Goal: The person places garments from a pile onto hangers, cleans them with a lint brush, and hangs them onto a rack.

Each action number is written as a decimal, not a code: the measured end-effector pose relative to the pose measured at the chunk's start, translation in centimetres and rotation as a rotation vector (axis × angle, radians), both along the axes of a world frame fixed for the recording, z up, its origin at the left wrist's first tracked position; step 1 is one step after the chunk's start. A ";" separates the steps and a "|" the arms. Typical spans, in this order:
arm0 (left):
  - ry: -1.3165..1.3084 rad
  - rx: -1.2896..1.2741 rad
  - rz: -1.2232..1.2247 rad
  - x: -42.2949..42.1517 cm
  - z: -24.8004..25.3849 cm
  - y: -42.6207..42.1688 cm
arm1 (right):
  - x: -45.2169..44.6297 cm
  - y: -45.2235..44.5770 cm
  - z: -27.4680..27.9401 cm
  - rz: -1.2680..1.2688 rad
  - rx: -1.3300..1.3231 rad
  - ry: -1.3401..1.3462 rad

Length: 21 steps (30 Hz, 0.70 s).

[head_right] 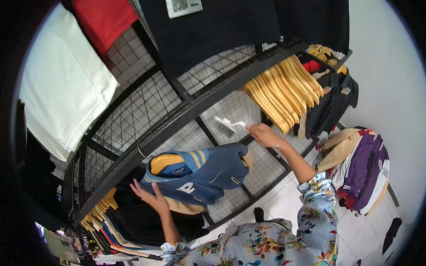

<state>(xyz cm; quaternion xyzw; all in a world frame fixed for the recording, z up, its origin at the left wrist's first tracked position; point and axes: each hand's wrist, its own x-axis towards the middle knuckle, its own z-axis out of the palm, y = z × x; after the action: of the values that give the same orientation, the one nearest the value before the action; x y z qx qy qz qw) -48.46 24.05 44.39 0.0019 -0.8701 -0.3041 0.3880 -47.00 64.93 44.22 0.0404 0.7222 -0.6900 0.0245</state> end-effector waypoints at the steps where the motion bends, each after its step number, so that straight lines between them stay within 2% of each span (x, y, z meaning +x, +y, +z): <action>1: -0.040 0.092 -0.034 0.5 0.0 2.0 | 0.2 -0.2 -0.4 0.122 0.003 -0.123; 2: -0.057 0.081 -0.032 1.3 0.1 3.9 | 0.3 -0.4 -0.9 0.245 0.005 -0.241; 3: -0.038 0.202 -0.157 2.2 0.5 5.9 | 0.5 -0.5 -1.3 0.370 0.008 -0.354; 4: -0.020 0.326 -0.281 3.0 0.8 7.8 | 0.9 -0.7 -2.2 0.373 -0.004 -0.366; 5: -0.037 0.317 -0.278 4.0 0.9 9.7 | 1.8 -1.2 -3.6 0.457 -0.042 -0.431; 7: 0.004 0.637 -0.572 5.7 1.1 12.8 | 3.6 -2.5 -6.6 0.626 -0.130 -0.562; 8: -0.020 0.630 -0.564 6.2 1.2 14.1 | 4.3 -2.9 -8.0 0.630 -0.150 -0.578; 11: -0.059 0.580 -0.507 6.9 1.1 16.9 | 6.0 -4.6 -11.6 0.347 0.259 0.215; 12: -0.076 0.570 -0.501 6.8 0.8 17.0 | 6.8 -5.3 -10.6 0.349 0.243 0.203; 15: -0.086 0.582 -0.586 6.5 -0.2 16.3 | 10.1 -7.7 -6.6 0.341 -0.817 -0.333; 16: -0.098 0.575 -0.579 6.4 -0.4 16.1 | 10.8 -8.8 -7.5 0.342 -0.829 -0.343; 18: -0.082 0.760 -0.653 6.4 -0.7 15.3 | 12.5 -12.0 -11.2 0.220 -0.340 -0.396; 19: -0.071 0.853 -0.693 6.4 -0.8 14.9 | 13.8 -12.9 -15.0 0.218 -0.353 -0.400; 21: -0.119 0.875 -0.717 6.7 -0.9 13.8 | 16.4 -13.6 -22.5 0.287 0.505 -0.062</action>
<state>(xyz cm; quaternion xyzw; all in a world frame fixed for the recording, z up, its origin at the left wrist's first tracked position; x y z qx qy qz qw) -41.77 37.88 43.46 -0.1159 -0.6296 -0.7483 0.1737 -30.62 51.33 21.73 -0.0365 0.8684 -0.4763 0.1332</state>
